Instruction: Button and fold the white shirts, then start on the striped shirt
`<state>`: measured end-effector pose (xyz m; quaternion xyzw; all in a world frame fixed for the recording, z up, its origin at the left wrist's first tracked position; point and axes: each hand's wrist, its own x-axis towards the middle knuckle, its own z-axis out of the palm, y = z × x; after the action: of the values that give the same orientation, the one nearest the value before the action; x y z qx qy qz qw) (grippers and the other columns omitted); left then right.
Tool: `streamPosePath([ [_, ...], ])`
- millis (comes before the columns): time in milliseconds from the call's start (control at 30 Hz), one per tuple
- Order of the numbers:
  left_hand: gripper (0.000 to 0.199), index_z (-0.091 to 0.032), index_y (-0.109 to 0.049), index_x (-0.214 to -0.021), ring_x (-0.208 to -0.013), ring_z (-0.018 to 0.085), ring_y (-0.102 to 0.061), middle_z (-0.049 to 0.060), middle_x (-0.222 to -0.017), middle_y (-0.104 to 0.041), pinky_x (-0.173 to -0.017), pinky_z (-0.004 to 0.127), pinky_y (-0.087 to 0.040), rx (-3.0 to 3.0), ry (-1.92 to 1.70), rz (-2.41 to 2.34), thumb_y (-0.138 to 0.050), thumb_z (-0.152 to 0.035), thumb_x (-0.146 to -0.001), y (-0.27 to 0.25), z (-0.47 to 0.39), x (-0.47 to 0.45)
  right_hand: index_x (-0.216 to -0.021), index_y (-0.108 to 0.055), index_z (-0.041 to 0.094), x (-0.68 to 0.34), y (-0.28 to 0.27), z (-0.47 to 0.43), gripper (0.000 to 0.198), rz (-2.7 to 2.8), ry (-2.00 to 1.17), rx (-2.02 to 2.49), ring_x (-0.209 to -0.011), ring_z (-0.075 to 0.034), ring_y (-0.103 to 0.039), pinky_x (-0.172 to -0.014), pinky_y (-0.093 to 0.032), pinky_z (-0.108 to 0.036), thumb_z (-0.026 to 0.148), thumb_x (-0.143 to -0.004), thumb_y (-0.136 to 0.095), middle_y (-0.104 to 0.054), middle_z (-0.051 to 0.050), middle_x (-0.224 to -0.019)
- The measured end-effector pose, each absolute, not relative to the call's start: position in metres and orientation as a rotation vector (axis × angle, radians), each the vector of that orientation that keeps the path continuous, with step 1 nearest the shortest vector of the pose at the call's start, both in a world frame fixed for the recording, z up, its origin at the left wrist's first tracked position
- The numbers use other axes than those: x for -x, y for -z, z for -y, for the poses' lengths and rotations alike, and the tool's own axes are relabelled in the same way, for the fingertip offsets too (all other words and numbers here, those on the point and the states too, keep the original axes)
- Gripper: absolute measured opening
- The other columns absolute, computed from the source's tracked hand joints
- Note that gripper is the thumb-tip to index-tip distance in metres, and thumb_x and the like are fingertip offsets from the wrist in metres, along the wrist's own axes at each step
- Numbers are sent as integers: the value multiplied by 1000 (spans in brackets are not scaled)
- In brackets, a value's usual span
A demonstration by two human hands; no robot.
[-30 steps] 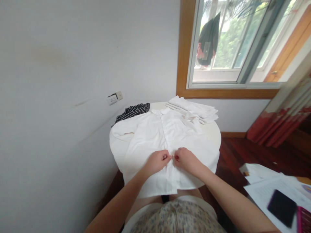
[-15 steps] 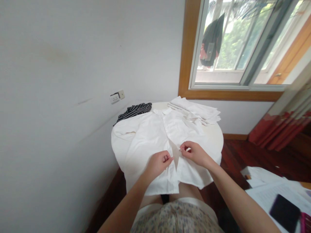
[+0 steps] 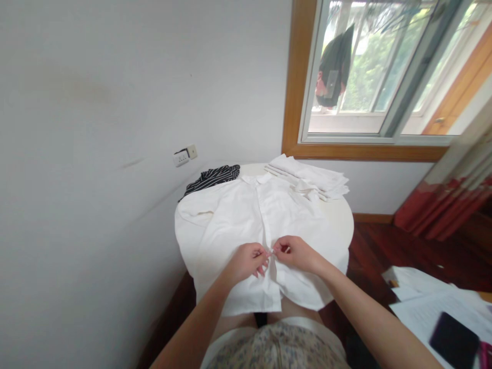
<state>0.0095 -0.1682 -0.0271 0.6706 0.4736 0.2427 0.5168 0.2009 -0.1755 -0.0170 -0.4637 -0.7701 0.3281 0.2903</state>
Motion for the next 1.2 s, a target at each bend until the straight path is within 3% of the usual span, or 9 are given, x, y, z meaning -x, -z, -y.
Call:
streamPosePath([
  [300,33,-14,-54,-72,-46,9,-57,1,-63,-62,-46,22,-47,-1442,-630,-1075,-60,-47,-75,26,170,-10,-74,-71,14,-196,19,178,18,2032,-876,1265,-60,-10,-52,-58,-38,-19,15,-71,-53,-63,1,-64],
  [900,32,-13,-57,-72,-54,9,-59,2,-68,-63,-47,19,-45,-1472,-581,-1087,-61,-45,-75,25,169,-10,-83,-72,15,-198,22,188,25,1995,-925,1218,-66,-13,-58,-63,-43,-21,19,-80,-48,-70,-3,-76],
  [1200,35,-14,-56,-75,-56,11,-60,1,-64,-61,-49,21,-45,-1486,-530,-1047,-62,-48,-72,25,166,-7,-87,-69,16,-206,33,168,19,1763,-1463,1089,-63,-13,-61,-61,-49,-23,29,-76,-62,-66,0,-68],
])
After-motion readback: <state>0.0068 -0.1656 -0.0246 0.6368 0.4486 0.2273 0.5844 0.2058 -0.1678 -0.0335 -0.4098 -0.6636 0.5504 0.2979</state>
